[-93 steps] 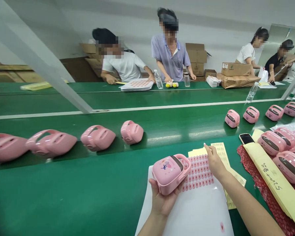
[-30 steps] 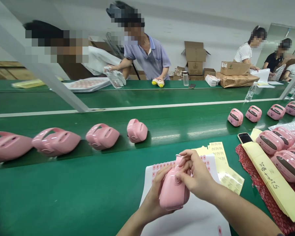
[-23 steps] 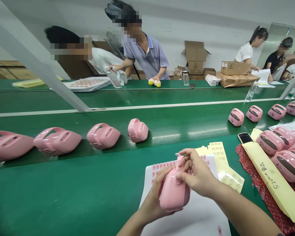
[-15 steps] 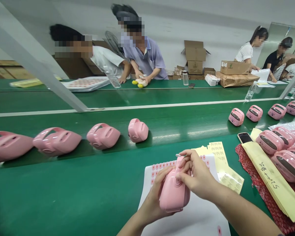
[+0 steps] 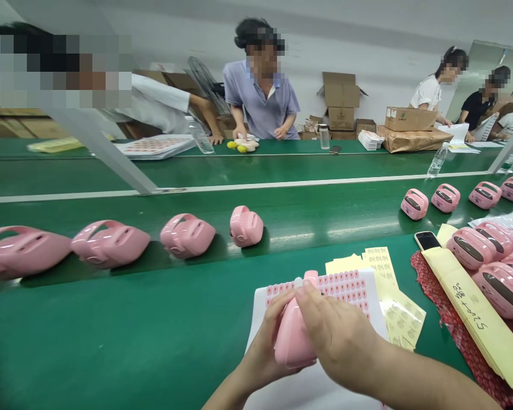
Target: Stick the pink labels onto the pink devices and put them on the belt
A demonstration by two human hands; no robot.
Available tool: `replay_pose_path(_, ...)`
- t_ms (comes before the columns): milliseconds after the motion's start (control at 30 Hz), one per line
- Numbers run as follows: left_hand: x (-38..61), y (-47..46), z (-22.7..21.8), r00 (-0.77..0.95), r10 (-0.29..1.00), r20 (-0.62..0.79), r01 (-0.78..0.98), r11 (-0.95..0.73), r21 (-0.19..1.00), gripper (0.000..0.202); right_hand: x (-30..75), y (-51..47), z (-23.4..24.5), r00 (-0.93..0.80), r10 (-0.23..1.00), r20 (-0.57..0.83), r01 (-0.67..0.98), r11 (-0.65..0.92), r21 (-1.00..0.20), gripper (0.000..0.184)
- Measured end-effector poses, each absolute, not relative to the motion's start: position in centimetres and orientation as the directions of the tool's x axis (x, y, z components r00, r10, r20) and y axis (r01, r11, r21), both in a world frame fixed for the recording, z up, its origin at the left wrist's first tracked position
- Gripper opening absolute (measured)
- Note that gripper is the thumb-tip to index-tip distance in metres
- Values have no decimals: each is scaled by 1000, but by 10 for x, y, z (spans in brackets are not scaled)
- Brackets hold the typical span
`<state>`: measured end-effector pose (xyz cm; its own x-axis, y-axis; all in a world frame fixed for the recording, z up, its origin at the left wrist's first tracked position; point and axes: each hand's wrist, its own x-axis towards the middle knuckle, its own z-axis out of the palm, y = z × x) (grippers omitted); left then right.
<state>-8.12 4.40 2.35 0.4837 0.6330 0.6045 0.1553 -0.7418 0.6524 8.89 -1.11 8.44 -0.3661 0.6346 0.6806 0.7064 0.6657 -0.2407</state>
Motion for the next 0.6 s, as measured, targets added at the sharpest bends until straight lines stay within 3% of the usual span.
replay_pose_path(133,-83,44,23,487,607,627,175,-772,612,97,91,-8,88,-354,698,623,751,609,-256,65)
replay_pose_path(267,-82,42,22,474,582,661,159,-794,586,96,93,1,90,-243,830,502,736,495,-461,80)
replay_pose_path(333,-81,41,21,454,584,673,146,-794,591,95,88,3,86,-208,869,448,638,468,-611,81)
replay_pose_path(467,-82,39,14,408,610,679,82,-765,639,95,67,2,68,-23,915,402,382,379,-843,58)
replay_pose_path(600,-86,32,4,350,689,634,15,-681,732,91,68,16,45,148,926,348,189,319,-929,46)
